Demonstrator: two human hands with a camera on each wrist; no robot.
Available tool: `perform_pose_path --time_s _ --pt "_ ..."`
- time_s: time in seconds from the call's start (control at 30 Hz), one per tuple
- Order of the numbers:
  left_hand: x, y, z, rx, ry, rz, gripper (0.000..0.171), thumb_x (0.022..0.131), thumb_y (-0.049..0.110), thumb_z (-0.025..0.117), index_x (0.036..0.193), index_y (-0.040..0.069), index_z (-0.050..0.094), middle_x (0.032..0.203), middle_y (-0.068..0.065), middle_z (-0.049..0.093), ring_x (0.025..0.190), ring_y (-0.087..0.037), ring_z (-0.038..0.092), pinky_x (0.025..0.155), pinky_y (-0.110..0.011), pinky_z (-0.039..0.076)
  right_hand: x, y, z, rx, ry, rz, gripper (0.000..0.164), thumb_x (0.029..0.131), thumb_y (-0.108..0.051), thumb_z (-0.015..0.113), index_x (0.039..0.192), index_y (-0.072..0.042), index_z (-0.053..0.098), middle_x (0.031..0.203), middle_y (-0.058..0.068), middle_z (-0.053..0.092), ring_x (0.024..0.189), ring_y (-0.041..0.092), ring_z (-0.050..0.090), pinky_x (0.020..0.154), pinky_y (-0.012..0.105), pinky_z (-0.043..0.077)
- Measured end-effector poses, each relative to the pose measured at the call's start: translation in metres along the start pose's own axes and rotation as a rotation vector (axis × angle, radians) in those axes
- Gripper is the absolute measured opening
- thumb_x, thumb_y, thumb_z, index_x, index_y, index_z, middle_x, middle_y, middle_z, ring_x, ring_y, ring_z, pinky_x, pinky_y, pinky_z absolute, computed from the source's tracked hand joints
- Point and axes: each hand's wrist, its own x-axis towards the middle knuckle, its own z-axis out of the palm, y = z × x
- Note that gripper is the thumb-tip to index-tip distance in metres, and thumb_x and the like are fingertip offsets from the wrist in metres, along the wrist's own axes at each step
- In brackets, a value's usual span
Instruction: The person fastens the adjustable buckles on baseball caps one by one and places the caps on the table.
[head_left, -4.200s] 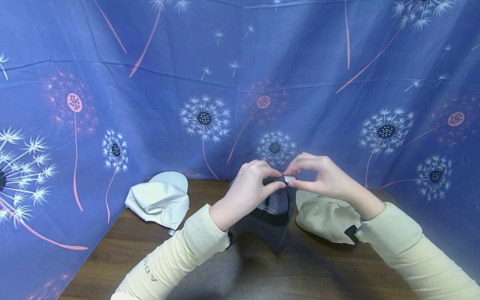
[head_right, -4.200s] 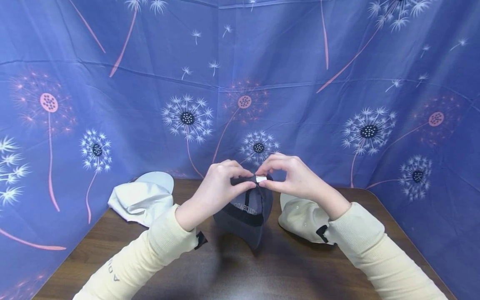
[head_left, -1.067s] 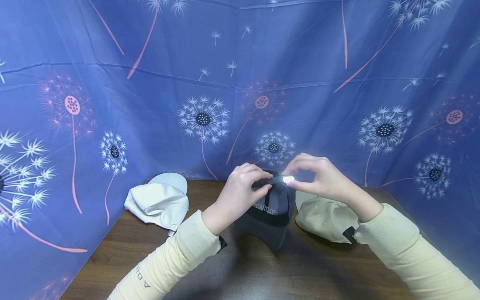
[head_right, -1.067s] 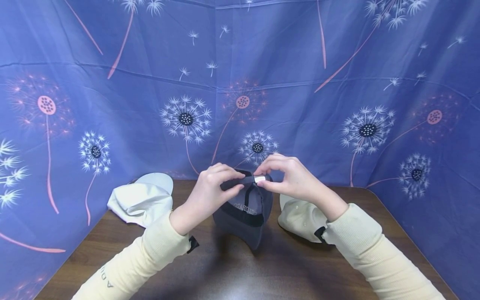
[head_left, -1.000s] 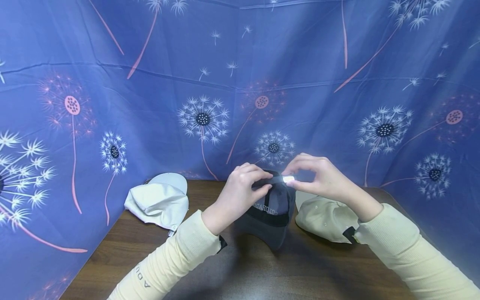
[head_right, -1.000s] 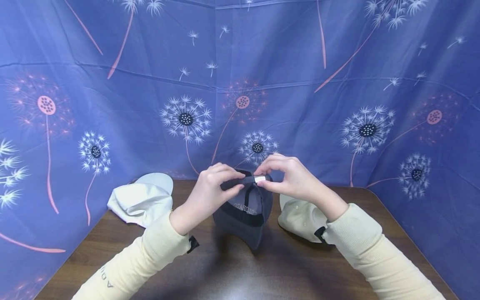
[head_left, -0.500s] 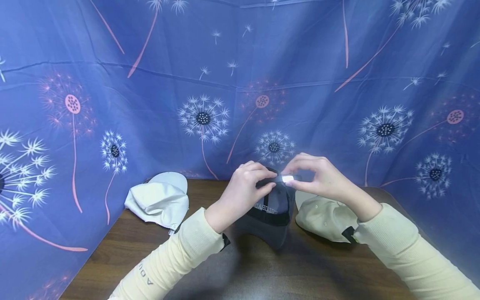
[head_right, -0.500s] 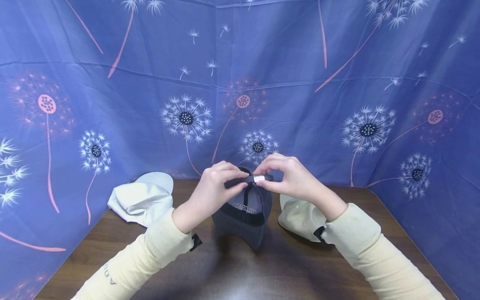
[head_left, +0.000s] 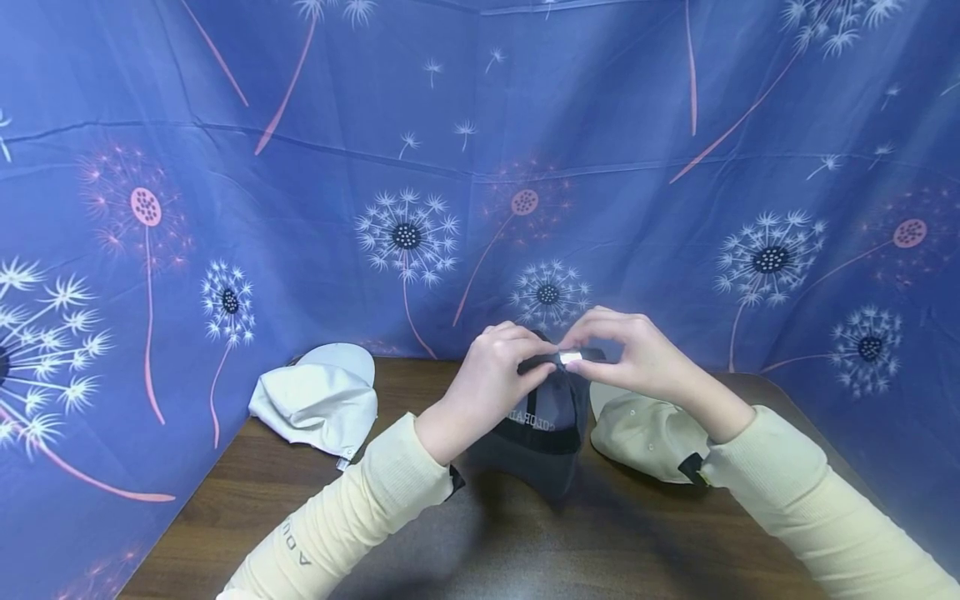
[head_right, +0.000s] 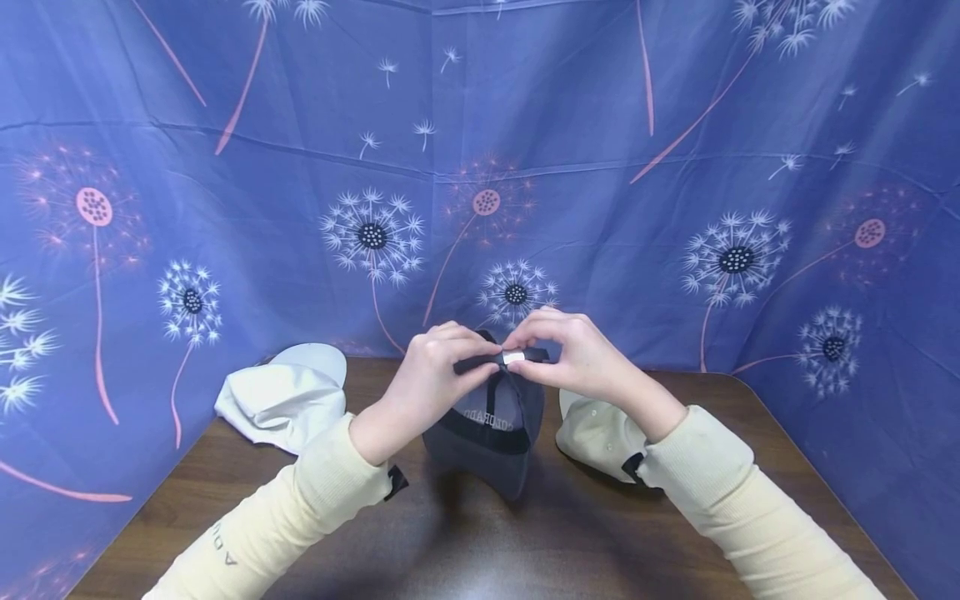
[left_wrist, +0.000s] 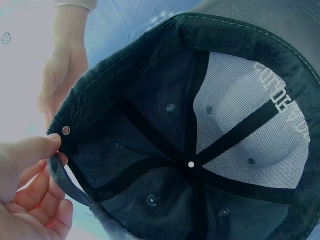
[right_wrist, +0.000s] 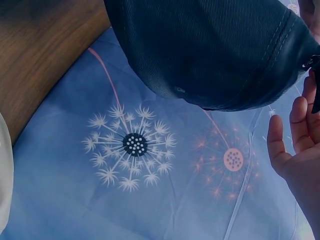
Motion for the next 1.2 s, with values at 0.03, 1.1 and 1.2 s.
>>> perform_pose_path --time_s 0.03,1.1,1.2 --pt "0.000 0.000 0.000 0.000 0.006 0.006 0.017 0.073 0.015 0.072 0.090 0.012 0.071 0.083 0.004 0.066 0.080 -0.007 0.057 0.070 -0.023 0.042 0.000 0.000 0.000 0.001 0.003 -0.007 0.027 0.072 -0.008 0.071 0.094 -0.023 0.065 0.091 -0.013 0.061 0.082 0.003 0.053 0.068 0.016 0.041" --pt "0.000 -0.007 0.016 0.100 0.166 0.246 0.018 0.074 0.009 0.068 0.092 0.012 0.069 0.084 0.003 0.060 0.084 -0.009 0.050 0.071 -0.023 0.038 -0.003 -0.003 0.006 0.038 0.055 0.103 0.018 0.075 -0.016 0.071 0.090 -0.024 0.067 0.086 -0.015 0.062 0.078 0.002 0.054 0.064 0.019 0.044" --pt "0.001 -0.008 0.017 0.101 0.189 0.269 0.017 0.074 0.008 0.066 0.091 0.011 0.069 0.083 0.003 0.059 0.082 -0.010 0.050 0.070 -0.023 0.039 -0.003 -0.003 0.005 0.044 0.038 0.151 0.016 0.077 -0.020 0.069 0.092 -0.026 0.066 0.088 -0.016 0.062 0.082 0.000 0.055 0.067 0.019 0.044"
